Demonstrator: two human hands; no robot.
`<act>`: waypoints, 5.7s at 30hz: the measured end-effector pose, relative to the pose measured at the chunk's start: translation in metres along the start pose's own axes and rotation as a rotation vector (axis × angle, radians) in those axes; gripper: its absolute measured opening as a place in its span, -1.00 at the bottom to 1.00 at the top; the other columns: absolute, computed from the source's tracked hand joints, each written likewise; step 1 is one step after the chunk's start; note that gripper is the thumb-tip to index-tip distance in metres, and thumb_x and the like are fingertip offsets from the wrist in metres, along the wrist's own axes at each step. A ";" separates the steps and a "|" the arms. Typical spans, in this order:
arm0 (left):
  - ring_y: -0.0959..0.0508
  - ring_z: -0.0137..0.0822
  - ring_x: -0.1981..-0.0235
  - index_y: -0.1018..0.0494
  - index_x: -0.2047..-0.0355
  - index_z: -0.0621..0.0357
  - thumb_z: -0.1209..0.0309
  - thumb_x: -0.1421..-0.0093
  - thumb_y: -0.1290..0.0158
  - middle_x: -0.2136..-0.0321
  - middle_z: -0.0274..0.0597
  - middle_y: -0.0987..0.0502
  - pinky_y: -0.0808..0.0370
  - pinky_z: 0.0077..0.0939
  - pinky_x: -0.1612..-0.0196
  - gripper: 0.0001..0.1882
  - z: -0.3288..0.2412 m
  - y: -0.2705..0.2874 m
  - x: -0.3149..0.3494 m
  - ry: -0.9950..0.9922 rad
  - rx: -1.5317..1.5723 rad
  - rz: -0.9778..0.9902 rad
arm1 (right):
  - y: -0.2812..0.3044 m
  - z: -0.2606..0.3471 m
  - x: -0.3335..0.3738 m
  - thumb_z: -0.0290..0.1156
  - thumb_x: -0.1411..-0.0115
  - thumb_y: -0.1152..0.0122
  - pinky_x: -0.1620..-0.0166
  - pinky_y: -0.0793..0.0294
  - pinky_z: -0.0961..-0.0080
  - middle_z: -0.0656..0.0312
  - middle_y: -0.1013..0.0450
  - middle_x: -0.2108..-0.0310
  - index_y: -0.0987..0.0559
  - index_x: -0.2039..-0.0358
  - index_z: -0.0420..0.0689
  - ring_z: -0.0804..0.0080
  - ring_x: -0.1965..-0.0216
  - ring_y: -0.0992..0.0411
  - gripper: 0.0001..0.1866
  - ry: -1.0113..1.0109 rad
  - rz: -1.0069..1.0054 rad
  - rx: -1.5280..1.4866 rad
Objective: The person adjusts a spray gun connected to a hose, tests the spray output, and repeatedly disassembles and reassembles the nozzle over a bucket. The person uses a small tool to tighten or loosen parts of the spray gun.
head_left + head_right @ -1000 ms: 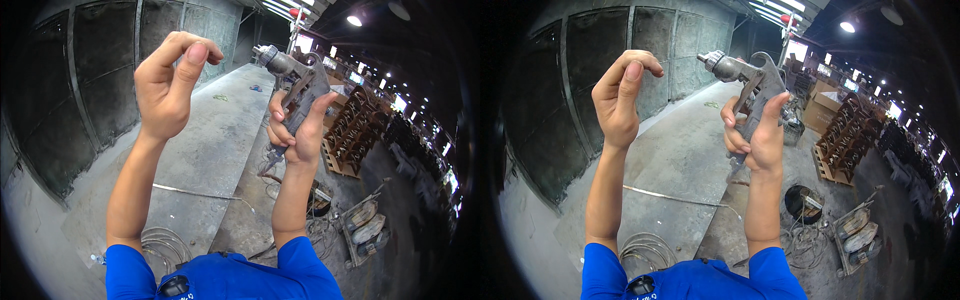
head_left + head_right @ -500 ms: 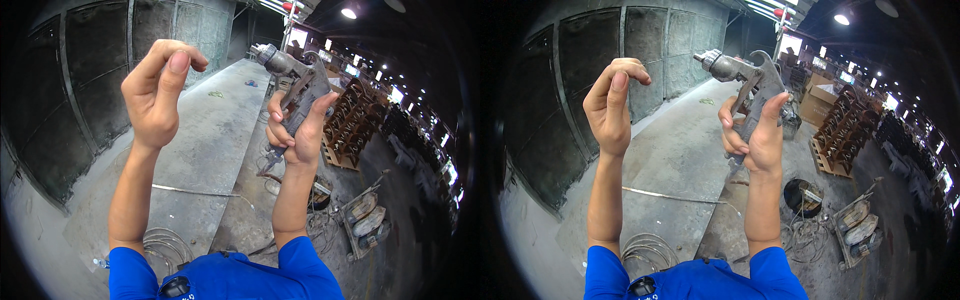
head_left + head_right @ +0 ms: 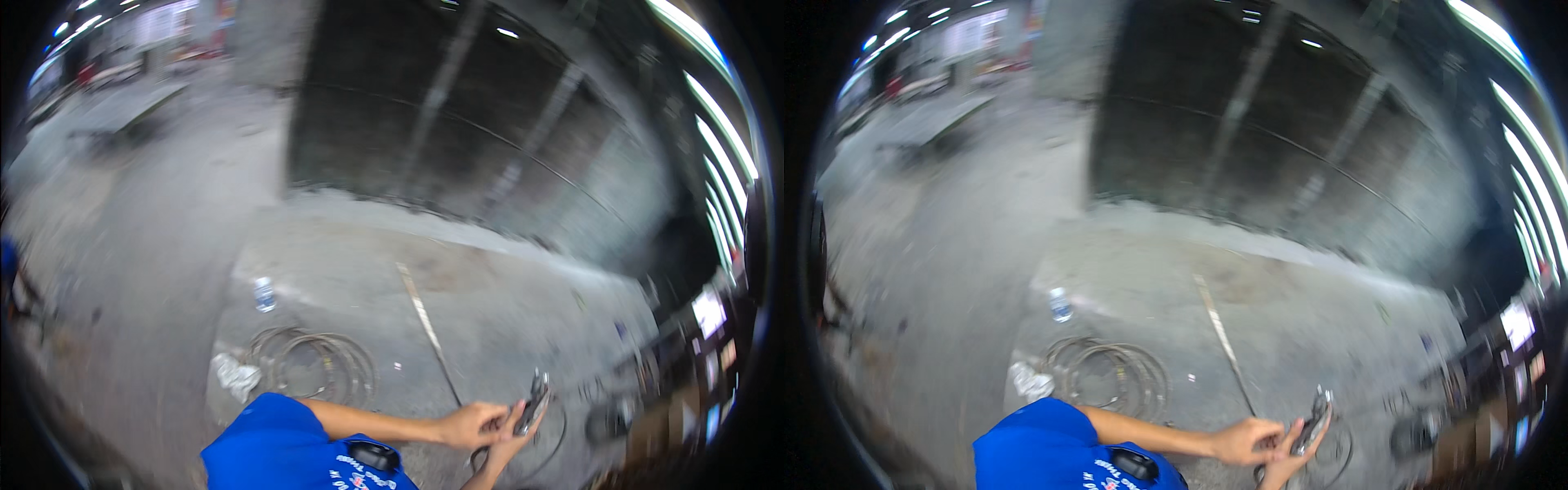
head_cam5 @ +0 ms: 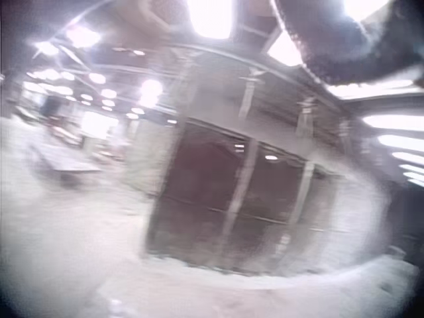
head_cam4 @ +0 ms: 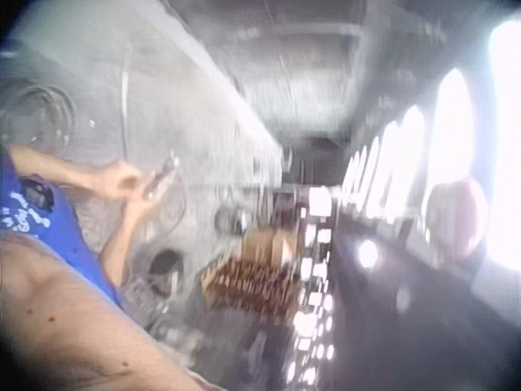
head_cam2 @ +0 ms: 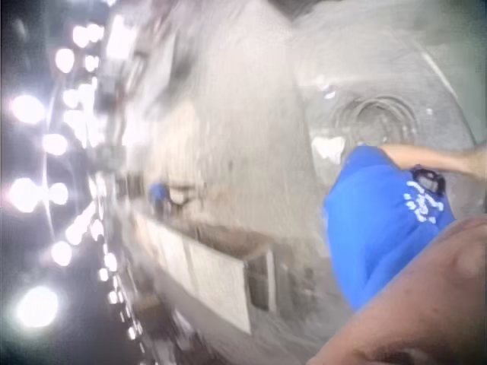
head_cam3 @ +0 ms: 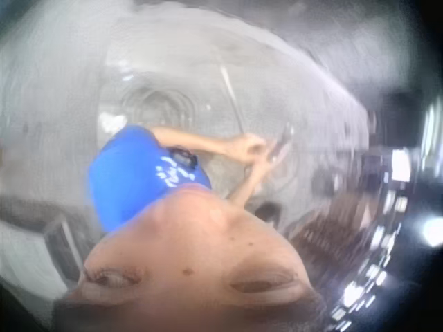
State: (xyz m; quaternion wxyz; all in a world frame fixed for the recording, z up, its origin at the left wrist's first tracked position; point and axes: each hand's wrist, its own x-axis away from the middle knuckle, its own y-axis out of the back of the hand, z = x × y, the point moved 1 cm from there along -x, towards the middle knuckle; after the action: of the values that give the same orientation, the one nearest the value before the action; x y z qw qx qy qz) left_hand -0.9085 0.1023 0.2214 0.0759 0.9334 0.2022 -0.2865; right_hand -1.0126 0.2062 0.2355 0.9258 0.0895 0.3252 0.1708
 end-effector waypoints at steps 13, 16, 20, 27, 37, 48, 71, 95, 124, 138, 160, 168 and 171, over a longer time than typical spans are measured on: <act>-0.34 -0.21 0.59 -0.38 0.54 0.29 0.35 -0.17 -0.31 0.64 -0.06 -0.35 -0.31 -0.19 0.47 -0.65 0.053 0.060 0.105 0.285 -0.564 -0.204 | -0.089 -0.038 0.104 -0.48 -0.21 -0.21 -0.18 -0.52 0.02 -0.17 -0.25 -0.45 -0.10 -0.60 -0.04 -0.21 -0.23 -0.43 -0.06 -0.076 0.496 0.101; -0.43 -0.32 0.52 -0.48 0.38 0.36 0.42 -0.39 -0.18 0.55 -0.13 -0.50 -0.39 -0.30 0.43 -0.75 0.061 0.069 0.106 0.181 -0.563 -0.148 | -0.090 -0.041 0.124 -0.43 -0.23 -0.35 -0.01 -0.61 -0.01 -0.14 -0.26 -0.31 0.00 -0.61 0.06 -0.23 0.01 -0.55 0.02 -0.344 0.498 0.029; -0.45 -0.23 0.50 -0.47 0.34 0.40 0.38 -0.40 -0.18 0.53 -0.04 -0.49 -0.39 -0.26 0.38 -0.72 0.053 0.096 0.093 0.117 -0.543 -0.038 | -0.088 -0.027 0.116 -0.22 -0.17 -0.55 0.12 -0.59 0.09 -0.05 -0.42 -0.09 -0.22 -0.44 -0.02 -0.06 0.12 -0.60 -0.08 -0.257 0.233 -0.079; -0.55 -0.32 0.11 -0.54 0.11 0.45 0.37 -0.50 -0.13 0.10 -0.05 -0.60 -0.51 -0.36 0.03 -0.73 0.057 0.024 0.087 0.379 -0.109 0.159 | -0.007 -0.045 0.172 0.09 -0.13 -0.57 0.23 -0.58 0.06 -0.18 -0.58 0.46 -0.66 0.29 -0.31 -0.19 0.31 -0.63 -0.39 -0.615 0.171 -0.034; -0.57 -0.29 0.10 -0.33 -0.28 0.24 -0.01 -0.59 0.04 0.24 -0.22 -0.56 -0.49 -0.31 -0.12 -0.44 0.094 -0.157 0.069 0.679 0.223 0.211 | 0.128 -0.083 0.177 -0.23 -0.13 -0.54 -0.06 -0.54 0.01 -0.18 -0.54 -0.06 -0.59 -0.13 -0.28 -0.23 -0.06 -0.53 -0.38 -0.396 0.052 0.067; -0.23 -0.46 0.52 -0.48 -0.01 0.04 -0.15 -0.51 -0.04 0.53 -0.41 -0.24 -0.31 -0.46 0.34 -0.50 0.173 -0.429 0.045 1.128 0.149 -0.122 | 0.548 -0.293 0.298 -0.33 -0.44 -0.26 0.18 -0.56 0.40 0.21 -0.66 0.30 -0.71 0.16 -0.18 0.47 0.28 -0.58 -0.81 -0.975 -1.125 -0.010; -0.18 -0.49 0.50 -0.39 -0.18 0.02 -0.03 -0.60 0.08 0.50 -0.41 -0.23 -0.23 -0.52 0.33 -0.56 0.190 -0.598 0.039 1.277 -0.168 -0.084 | 0.863 -0.709 0.405 -0.01 -0.42 -0.24 -0.23 -0.49 0.16 0.08 -0.68 -0.08 -0.75 -0.08 -0.07 0.07 -0.10 -0.60 -0.55 -1.734 0.545 0.197; -0.22 -0.43 0.45 -0.38 -0.14 0.03 -0.04 -0.62 0.15 0.52 -0.37 -0.23 -0.28 -0.43 0.24 -0.57 0.189 -0.611 0.026 1.277 -0.165 0.074 | 0.719 -0.589 0.600 -0.30 -0.23 -0.44 -0.02 -0.63 0.02 -0.08 -0.67 0.22 -0.75 0.29 -0.18 -0.12 0.10 -0.65 -0.80 -1.653 -0.160 0.782; -0.36 -0.37 0.44 -0.34 -0.10 0.05 -0.02 -0.59 0.06 0.48 -0.30 -0.34 -0.37 -0.37 0.26 -0.59 0.170 -0.587 0.059 1.255 -0.093 0.078 | 0.683 -0.658 0.627 -0.23 -0.10 -0.44 -0.17 -0.58 -0.01 -0.39 -0.60 0.03 -0.42 -0.26 -0.41 -0.36 -0.07 -0.59 -0.21 -1.830 -0.652 0.608; -0.52 -0.50 0.23 -0.60 0.02 0.23 0.05 -0.46 -0.22 0.25 -0.34 -0.62 -0.48 -0.48 0.16 -0.56 0.184 -0.596 0.002 0.978 -0.374 0.178 | 0.580 -0.388 0.251 -0.36 -0.32 -0.37 0.22 -0.51 0.34 0.11 -0.52 0.40 -0.56 0.35 -0.22 0.19 0.33 -0.53 -0.78 -0.730 -0.884 0.348; -0.53 0.01 0.20 -0.55 0.19 0.29 0.27 -0.22 -0.38 0.22 0.00 -0.51 -0.49 -0.15 0.10 -0.65 0.362 -0.749 -0.220 0.075 -0.213 0.803 | 0.537 -0.563 -0.022 -0.55 -0.12 -0.38 0.22 -0.57 0.21 -0.07 -0.61 0.36 -0.55 0.07 -0.28 0.04 0.34 -0.61 -0.65 -1.056 -0.754 0.329; -0.53 0.04 0.39 -0.55 0.32 0.24 0.32 -0.32 -0.30 0.41 -0.01 -0.48 -0.46 -0.13 0.31 -0.76 0.434 -0.908 -0.242 0.040 -0.286 0.969 | 0.655 -0.672 -0.032 -0.40 -0.09 -0.44 0.15 -0.51 -0.11 -0.26 -0.60 0.24 -0.56 0.05 -0.25 -0.38 0.15 -0.56 -0.58 -1.084 -0.911 0.398; -0.46 0.10 0.56 -0.54 0.39 0.23 0.30 -0.43 -0.18 0.56 0.03 -0.44 -0.38 -0.10 0.44 -0.71 0.464 -0.968 -0.243 0.058 -0.338 1.024 | 0.702 -0.710 -0.038 -0.39 -0.07 -0.47 0.17 -0.51 -0.06 -0.18 -0.61 0.26 -0.57 0.08 -0.20 -0.32 0.17 -0.57 -0.60 -1.099 -0.957 0.355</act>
State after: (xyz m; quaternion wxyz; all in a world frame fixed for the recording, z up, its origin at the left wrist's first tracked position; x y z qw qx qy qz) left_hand -1.7332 0.7788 -0.0485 0.3494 0.8949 -0.2334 -0.1503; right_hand -1.6702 0.8806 -0.0965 0.8996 0.1585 -0.1580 -0.3749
